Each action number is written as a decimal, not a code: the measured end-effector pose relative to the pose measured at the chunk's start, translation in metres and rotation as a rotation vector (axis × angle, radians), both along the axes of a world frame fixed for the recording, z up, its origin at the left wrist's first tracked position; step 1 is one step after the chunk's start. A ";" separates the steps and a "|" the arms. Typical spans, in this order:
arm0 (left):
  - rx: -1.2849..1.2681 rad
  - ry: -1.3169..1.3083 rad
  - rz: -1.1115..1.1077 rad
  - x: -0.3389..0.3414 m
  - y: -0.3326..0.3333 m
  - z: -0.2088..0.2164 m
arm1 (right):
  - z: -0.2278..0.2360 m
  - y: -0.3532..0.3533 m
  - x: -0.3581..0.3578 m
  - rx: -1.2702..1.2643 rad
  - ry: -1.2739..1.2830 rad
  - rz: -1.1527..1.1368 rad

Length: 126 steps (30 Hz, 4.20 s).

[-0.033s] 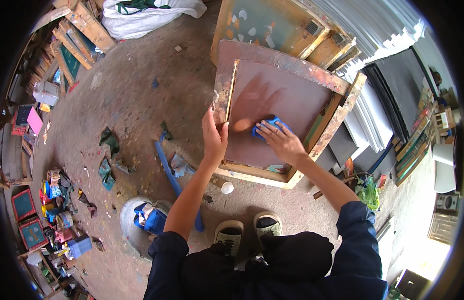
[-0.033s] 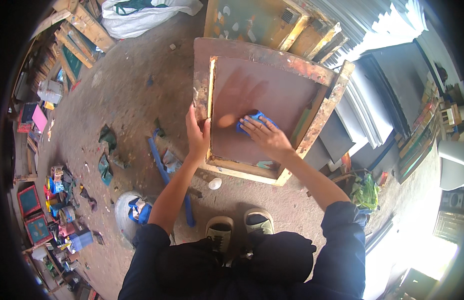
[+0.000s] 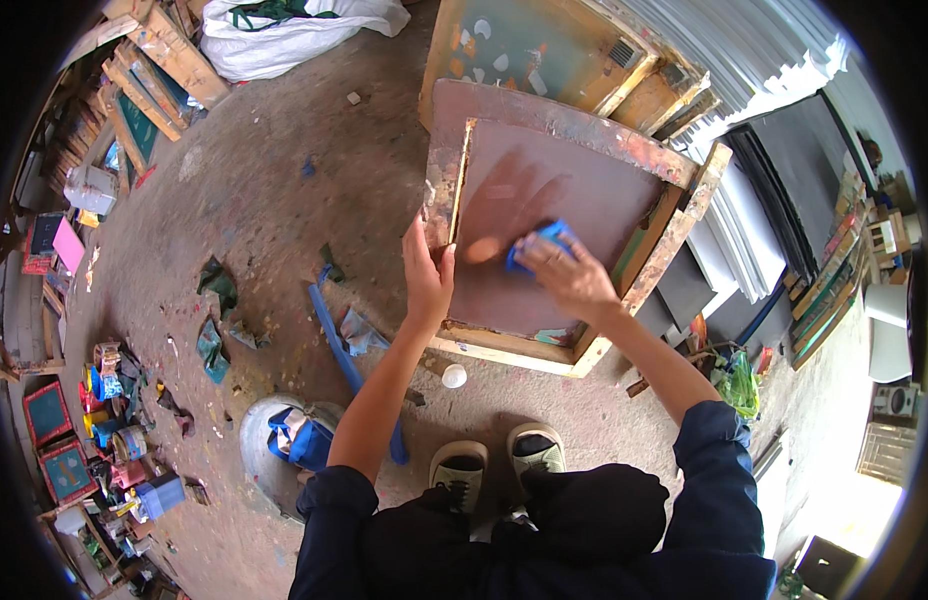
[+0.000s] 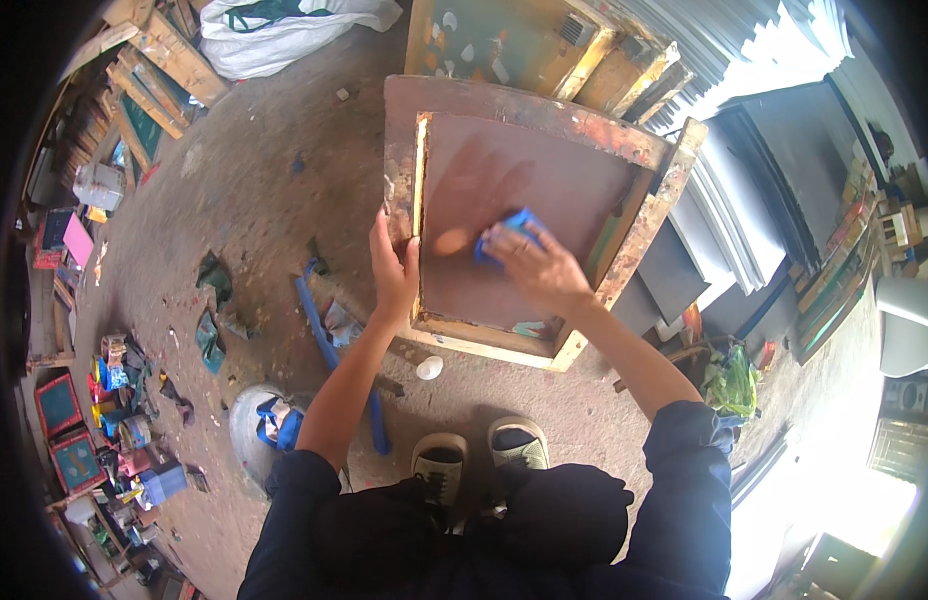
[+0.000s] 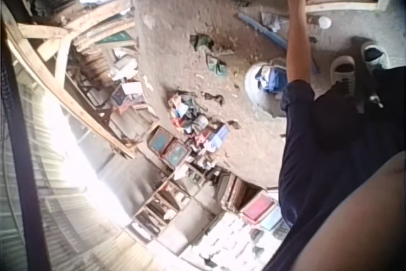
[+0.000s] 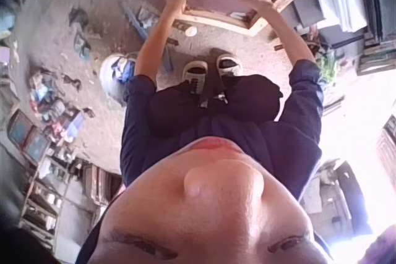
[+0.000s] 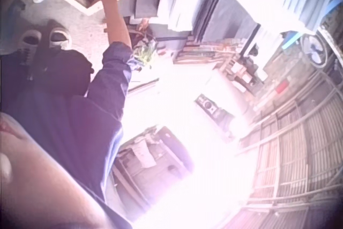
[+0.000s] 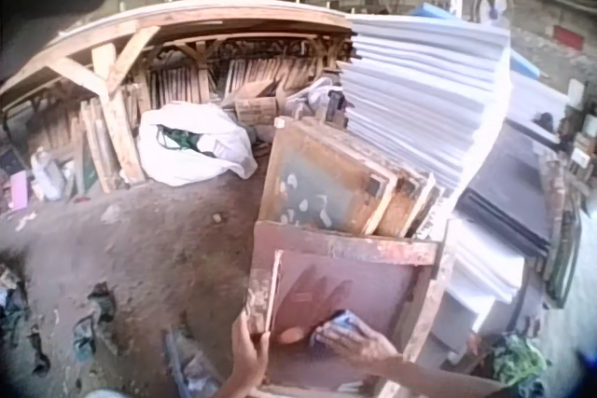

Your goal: The person scrubs the surface of a wooden frame with a small dark block, then wipes the frame with a blue cloth. They repeatedly apply liquid from a small white bottle onto the cloth and continue wiping the frame's surface and edges.

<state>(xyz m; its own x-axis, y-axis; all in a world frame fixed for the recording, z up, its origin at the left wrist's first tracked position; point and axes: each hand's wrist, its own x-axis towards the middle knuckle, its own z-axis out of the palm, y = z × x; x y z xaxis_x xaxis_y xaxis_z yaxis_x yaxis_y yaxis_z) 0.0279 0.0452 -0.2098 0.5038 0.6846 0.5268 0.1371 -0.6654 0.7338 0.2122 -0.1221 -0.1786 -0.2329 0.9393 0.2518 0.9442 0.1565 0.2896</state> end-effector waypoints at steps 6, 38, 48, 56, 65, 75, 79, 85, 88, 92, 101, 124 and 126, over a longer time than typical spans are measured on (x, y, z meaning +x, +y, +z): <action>0.040 0.027 0.034 -0.003 -0.003 -0.001 | 0.013 0.008 -0.015 0.055 0.091 -0.114; 0.000 0.035 0.012 -0.008 -0.001 0.000 | 0.048 0.023 0.002 0.317 0.220 -0.557; 0.062 0.022 0.025 -0.005 -0.002 0.001 | 0.020 0.029 -0.020 0.136 0.226 -0.603; 0.005 0.003 0.020 -0.008 0.001 -0.003 | -0.009 0.009 -0.032 -0.160 -0.269 -0.148; -0.047 -0.008 -0.054 -0.002 0.007 -0.007 | -0.026 0.072 -0.057 -0.051 -0.066 -0.210; -0.008 -0.046 -0.028 0.006 -0.002 0.007 | 0.052 0.089 0.014 0.296 0.089 -0.274; -0.028 -0.077 -0.020 0.003 -0.001 0.004 | 0.005 0.074 -0.043 0.038 -0.056 -0.326; -0.025 -0.121 -0.030 0.004 -0.002 -0.001 | -0.053 0.017 -0.055 -0.383 -0.224 -0.046; -0.086 -0.095 -0.004 0.000 -0.001 0.001 | -0.003 0.056 -0.005 0.037 -0.609 -0.191; -0.269 -0.088 -0.040 0.006 -0.001 0.018 | 0.031 0.090 -0.012 0.336 0.110 -0.405; -0.493 -0.201 0.013 0.014 0.009 0.001 | -0.019 0.047 -0.038 -0.127 -0.068 0.143; -1.054 -0.539 -0.049 0.005 0.003 0.023 | 0.059 0.110 -0.006 0.278 0.137 -0.197; -1.029 -0.596 -0.036 0.004 0.004 0.016 | 0.047 0.114 -0.016 0.345 0.244 -0.226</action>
